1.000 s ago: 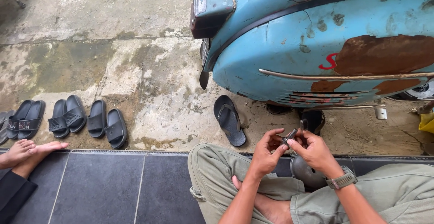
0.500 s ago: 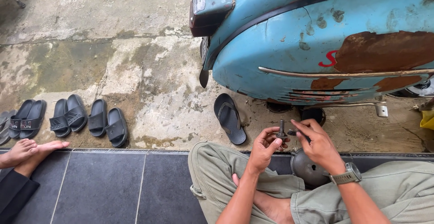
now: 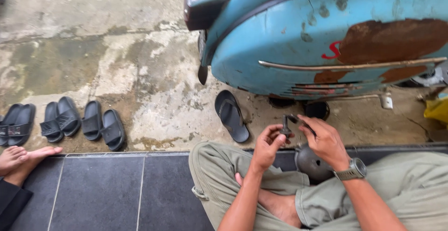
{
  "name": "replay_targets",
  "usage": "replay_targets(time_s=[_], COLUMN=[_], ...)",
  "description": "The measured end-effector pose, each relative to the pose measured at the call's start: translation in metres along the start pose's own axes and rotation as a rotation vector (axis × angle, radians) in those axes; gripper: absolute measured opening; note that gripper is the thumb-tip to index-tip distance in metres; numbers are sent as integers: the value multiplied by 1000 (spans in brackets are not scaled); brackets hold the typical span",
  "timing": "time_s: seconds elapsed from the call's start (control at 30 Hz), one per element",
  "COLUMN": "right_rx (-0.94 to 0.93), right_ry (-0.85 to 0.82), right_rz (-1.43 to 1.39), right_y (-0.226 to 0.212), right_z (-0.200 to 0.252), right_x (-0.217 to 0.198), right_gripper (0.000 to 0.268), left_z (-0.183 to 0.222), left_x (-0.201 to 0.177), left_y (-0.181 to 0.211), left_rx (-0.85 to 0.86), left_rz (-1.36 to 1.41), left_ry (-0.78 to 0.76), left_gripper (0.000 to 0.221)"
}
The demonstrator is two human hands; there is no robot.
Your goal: Assembling internal mechanical components of a scooter, specifically fitting a pin into a small part and then into a larger housing.
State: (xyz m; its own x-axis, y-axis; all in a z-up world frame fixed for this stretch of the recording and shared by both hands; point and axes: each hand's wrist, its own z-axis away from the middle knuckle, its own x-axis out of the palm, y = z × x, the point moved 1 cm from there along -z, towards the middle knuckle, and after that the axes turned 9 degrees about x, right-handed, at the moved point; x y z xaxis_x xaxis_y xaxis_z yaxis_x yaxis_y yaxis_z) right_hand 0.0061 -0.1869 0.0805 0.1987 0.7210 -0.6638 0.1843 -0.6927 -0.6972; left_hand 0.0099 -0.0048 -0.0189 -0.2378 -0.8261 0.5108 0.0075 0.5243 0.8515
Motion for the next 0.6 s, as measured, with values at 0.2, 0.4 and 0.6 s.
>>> replay_targets(time_s=[0.2,0.4,0.6], right_rx=[-11,-7,22], right_ry=[16,-5,-27], right_rz=[-52,-97,-127], right_y=[5,0,16], right_z=[-1,1,-1], right_x=[2,3,2], right_gripper=[31,43,22], left_z=[0,-3,1], left_x=[-2,6,2], left_y=[-3,11,4], left_rx=[4,20,11], left_rz=[22,40,113], left_ry=[-14,-36,-57], left_gripper=[40,34,34])
